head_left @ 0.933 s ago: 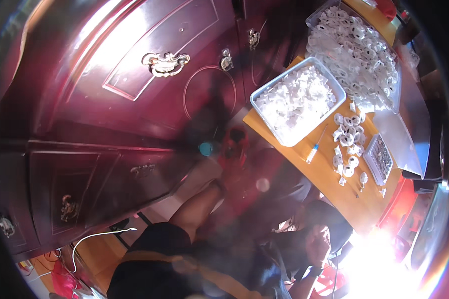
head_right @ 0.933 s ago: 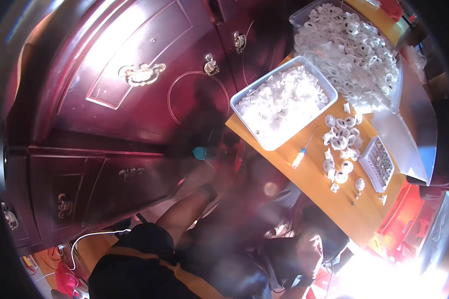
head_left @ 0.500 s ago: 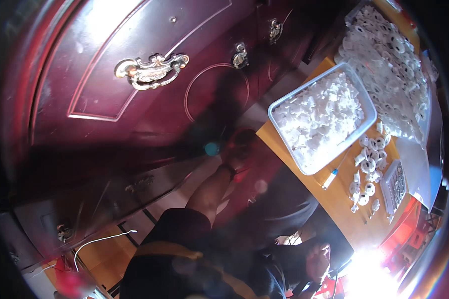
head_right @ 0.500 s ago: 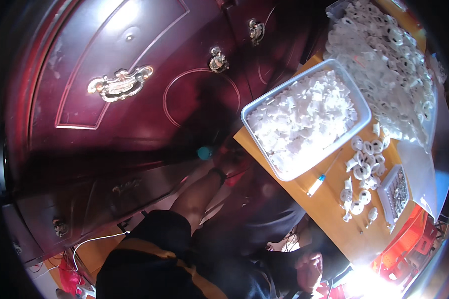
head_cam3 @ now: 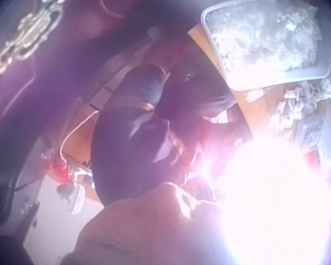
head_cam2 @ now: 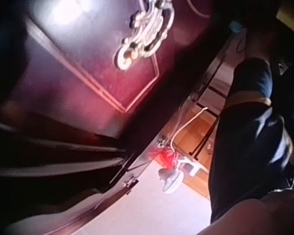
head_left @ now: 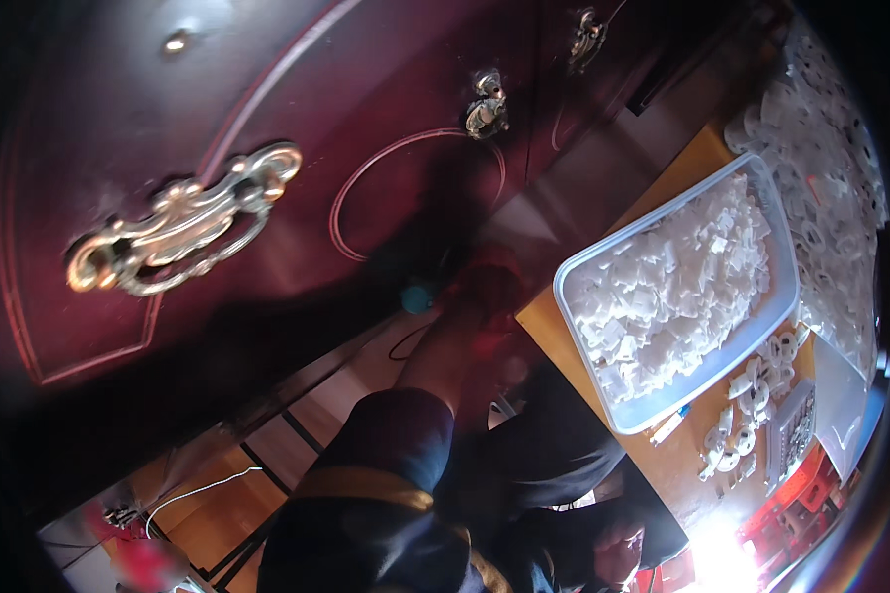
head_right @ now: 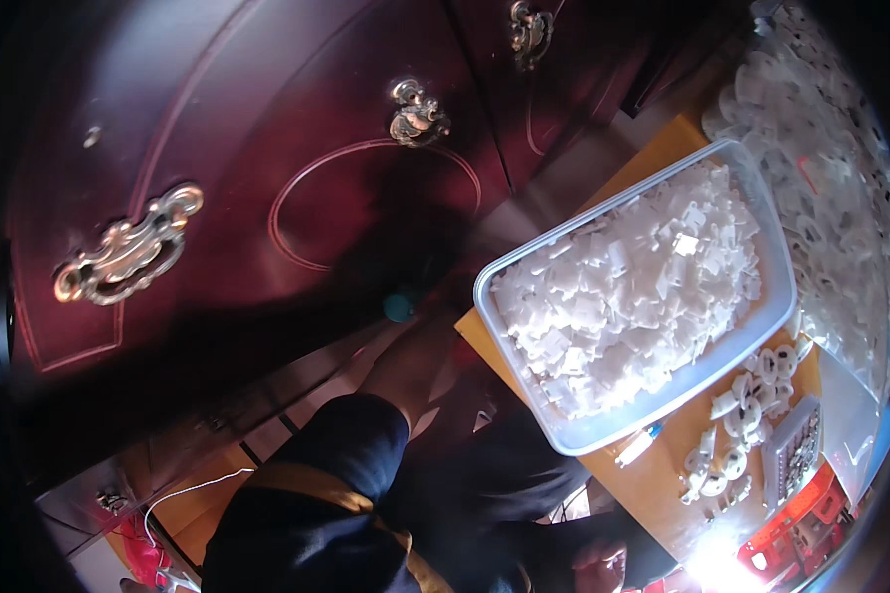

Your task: Manually assembling small white circular electronic or mechanical components by inserting wires and small parts.

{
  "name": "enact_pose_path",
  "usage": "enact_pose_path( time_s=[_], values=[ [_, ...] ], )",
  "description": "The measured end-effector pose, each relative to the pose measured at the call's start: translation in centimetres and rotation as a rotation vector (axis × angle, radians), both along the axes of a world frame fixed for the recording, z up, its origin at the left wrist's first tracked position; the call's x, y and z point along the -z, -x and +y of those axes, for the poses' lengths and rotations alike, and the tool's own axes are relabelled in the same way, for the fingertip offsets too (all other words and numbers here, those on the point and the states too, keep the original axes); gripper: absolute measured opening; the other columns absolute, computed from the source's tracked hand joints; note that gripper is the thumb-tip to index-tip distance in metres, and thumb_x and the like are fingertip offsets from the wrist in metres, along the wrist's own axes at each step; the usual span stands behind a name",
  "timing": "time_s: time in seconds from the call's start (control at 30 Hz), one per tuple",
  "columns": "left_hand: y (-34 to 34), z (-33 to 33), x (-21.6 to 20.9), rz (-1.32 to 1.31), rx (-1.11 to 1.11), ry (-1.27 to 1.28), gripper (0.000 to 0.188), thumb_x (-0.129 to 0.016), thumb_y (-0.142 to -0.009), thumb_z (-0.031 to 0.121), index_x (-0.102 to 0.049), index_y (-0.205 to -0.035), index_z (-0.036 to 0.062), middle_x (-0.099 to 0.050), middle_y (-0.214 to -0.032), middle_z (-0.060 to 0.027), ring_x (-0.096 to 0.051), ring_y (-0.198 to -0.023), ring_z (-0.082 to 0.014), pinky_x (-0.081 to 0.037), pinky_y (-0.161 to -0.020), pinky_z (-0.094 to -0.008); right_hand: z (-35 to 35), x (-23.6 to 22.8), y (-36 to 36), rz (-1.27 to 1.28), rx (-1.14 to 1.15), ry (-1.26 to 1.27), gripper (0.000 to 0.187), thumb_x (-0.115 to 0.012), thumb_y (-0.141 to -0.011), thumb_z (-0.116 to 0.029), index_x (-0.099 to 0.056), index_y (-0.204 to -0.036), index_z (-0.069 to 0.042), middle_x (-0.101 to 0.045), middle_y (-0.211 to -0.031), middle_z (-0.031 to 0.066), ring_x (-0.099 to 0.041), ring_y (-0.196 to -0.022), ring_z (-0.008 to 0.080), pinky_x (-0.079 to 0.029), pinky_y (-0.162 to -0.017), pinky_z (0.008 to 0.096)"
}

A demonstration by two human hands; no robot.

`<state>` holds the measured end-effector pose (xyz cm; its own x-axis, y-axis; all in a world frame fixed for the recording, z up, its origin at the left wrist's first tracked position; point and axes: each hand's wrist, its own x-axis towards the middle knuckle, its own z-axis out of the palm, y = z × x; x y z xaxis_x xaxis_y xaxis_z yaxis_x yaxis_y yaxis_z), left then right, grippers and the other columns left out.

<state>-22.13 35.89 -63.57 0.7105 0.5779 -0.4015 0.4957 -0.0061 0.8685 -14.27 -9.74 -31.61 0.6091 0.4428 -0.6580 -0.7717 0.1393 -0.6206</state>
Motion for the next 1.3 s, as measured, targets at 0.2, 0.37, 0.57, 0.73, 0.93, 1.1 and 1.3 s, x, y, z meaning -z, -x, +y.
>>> enact_pose_path(
  time_s=[0.2,0.37,0.57,0.73,0.93,1.1,1.3],
  values=[
    [1.3,-0.9,-0.5,0.107,0.016,0.032,0.038,-0.056,-0.098,0.02,-0.057,-0.134,0.0071,-0.064,-0.124,-0.0104,-0.063,-0.112,-0.0189,-0.05,-0.093,-0.0332,-1.4,-0.3,0.2,0.022,-0.008,0.055,0.017,-0.061,-0.099,-0.025,-0.051,-0.1,-0.011,-0.05,-0.082,0.0044,-0.052,-0.07,0.0186,-0.047,-0.061,0.0319],
    [4.0,-2.3,-1.8,0.205,0.022,0.049,0.039,-0.057,-0.097,0.019,-0.057,-0.134,0.0071,-0.064,-0.125,-0.0108,-0.062,-0.112,-0.0195,-0.05,-0.094,-0.0337,-2.5,-1.6,1.1,0.05,-0.025,0.089,0.017,-0.059,-0.1,-0.025,-0.05,-0.099,-0.011,-0.05,-0.082,0.0041,-0.052,-0.069,0.0184,-0.047,-0.06,0.0315],
    [5.5,-3.2,-4.6,0.276,0.042,0.047,0.041,-0.058,-0.096,0.019,-0.056,-0.135,0.0072,-0.064,-0.125,-0.0112,-0.062,-0.113,-0.0201,-0.049,-0.095,-0.0343,-3.0,-1.0,1.3,0.016,0.02,0.095,0.01,-0.055,-0.102,-0.023,-0.051,-0.097,-0.015,-0.051,-0.08,0.0029,-0.053,-0.067,0.019,-0.048,-0.058,0.0325],
    [6.0,-3.8,-6.5,0.323,0.062,0.036,0.042,-0.059,-0.096,0.019,-0.056,-0.135,0.0072,-0.063,-0.126,-0.0116,-0.062,-0.113,-0.0207,-0.049,-0.096,-0.0348,-0.3,-2.4,1.5,0.039,-0.019,0.143,0.013,-0.046,-0.105,-0.025,-0.05,-0.096,-0.016,-0.048,-0.08,0.0022,-0.047,-0.065,0.017,-0.042,-0.055,0.0314],
    [5.0,-3.6,-8.1,0.364,0.106,0.027,0.043,-0.06,-0.095,0.019,-0.055,-0.136,0.0073,-0.063,-0.126,-0.0121,-0.062,-0.114,-0.0214,-0.049,-0.096,-0.0354,-4.1,-0.3,1.2,0.006,-0.069,-0.024,0.013,-0.043,-0.105,-0.024,-0.052,-0.1,-0.016,-0.049,-0.083,0.0015,-0.047,-0.066,0.0159,-0.042,-0.056,0.0305],
    [4.5,-3.1,-9.0,0.41,0.126,0.016,0.044,-0.061,-0.094,0.018,-0.055,-0.137,0.0073,-0.063,-0.127,-0.0125,-0.061,-0.114,-0.0219,-0.049,-0.097,-0.0359,-4.0,0.1,0.9,0.055,-0.056,-0.008,0.01,-0.047,-0.103,-0.023,-0.052,-0.1,-0.015,-0.05,-0.084,0.0016,-0.048,-0.067,0.0166,-0.043,-0.057,0.0313],
    [2.7,-2.2,-10.3,0.456,0.163,0.012,0.045,-0.062,-0.094,0.018,-0.054,-0.137,0.0074,-0.062,-0.127,-0.0129,-0.061,-0.115,-0.0226,-0.048,-0.098,-0.0365,-3.5,0.3,0.5,0.105,-0.028,0.021,0.007,-0.052,-0.101,-0.021,-0.053,-0.101,-0.014,-0.05,-0.084,0.0018,-0.049,-0.069,0.0174,-0.044,-0.059,0.0323]
  ],
)
